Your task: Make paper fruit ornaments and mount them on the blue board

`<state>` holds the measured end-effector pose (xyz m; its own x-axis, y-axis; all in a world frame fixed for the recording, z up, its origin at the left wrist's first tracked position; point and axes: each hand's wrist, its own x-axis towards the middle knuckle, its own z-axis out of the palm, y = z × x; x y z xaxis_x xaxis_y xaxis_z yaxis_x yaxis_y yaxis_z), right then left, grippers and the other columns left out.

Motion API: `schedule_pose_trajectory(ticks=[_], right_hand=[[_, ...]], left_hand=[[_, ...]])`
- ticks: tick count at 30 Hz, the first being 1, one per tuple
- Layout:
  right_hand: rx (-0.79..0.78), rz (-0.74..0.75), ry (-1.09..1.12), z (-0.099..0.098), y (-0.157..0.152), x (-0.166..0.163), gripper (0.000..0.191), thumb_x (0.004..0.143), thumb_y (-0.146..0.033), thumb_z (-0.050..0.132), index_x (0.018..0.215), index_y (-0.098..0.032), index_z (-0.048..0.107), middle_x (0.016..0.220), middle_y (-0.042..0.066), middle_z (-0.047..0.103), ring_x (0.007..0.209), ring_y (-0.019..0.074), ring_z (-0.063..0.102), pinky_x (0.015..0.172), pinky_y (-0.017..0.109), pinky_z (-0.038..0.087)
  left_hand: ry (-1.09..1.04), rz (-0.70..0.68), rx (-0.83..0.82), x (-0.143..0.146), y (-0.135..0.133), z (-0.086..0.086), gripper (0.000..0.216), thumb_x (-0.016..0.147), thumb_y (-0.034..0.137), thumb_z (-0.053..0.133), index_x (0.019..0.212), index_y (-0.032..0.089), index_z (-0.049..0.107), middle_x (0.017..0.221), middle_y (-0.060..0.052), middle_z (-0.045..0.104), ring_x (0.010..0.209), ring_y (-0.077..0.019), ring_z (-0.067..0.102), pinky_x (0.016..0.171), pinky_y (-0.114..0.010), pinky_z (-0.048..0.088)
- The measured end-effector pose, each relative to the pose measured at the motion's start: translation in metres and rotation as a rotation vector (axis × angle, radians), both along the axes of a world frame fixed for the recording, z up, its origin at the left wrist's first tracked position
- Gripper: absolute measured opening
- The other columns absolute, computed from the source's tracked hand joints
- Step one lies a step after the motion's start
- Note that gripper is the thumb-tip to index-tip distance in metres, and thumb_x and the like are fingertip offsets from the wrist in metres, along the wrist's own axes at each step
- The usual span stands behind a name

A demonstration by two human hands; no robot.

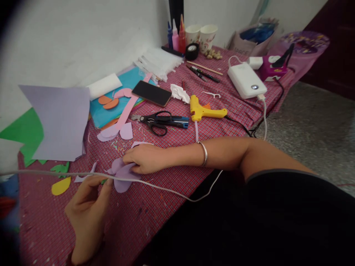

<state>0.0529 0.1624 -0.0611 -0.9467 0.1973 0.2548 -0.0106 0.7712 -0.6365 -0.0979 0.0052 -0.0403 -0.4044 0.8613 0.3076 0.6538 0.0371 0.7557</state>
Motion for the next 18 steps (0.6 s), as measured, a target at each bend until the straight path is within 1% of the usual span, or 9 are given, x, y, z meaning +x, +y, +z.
schedule_pose_trajectory(ticks=[9,14,18], right_hand=[[0.040,-0.004,-0.016,0.0037,-0.0007,0.0004,0.008,0.085,-0.014,0.060,0.078,-0.015,0.056,0.088,0.006,0.063,0.084,0.0169,0.055,0.078,0.028,0.039],[0.071,-0.011,-0.008,0.0015,-0.0012,0.0002,0.006,0.086,-0.015,0.060,0.080,-0.016,0.057,0.088,0.005,0.064,0.085,0.0174,0.056,0.077,0.028,0.040],[0.093,-0.011,0.015,-0.0014,-0.0009,0.0001,0.005,0.086,-0.016,0.058,0.082,-0.016,0.058,0.088,0.005,0.064,0.084,0.0175,0.056,0.077,0.029,0.040]], left_hand=[[0.020,-0.022,0.035,-0.0013,0.0010,-0.0053,0.007,0.079,0.027,0.069,0.083,0.022,0.067,0.081,0.000,0.065,0.079,-0.0156,0.061,0.079,-0.032,0.050],[0.067,-0.046,0.082,-0.0030,0.0012,-0.0094,0.007,0.078,0.026,0.070,0.083,0.022,0.067,0.080,0.001,0.065,0.078,-0.0147,0.061,0.077,-0.032,0.050],[0.062,-0.059,0.078,-0.0012,0.0005,-0.0099,0.006,0.079,0.023,0.069,0.084,0.022,0.067,0.081,0.001,0.066,0.079,-0.0148,0.062,0.077,-0.032,0.050]])
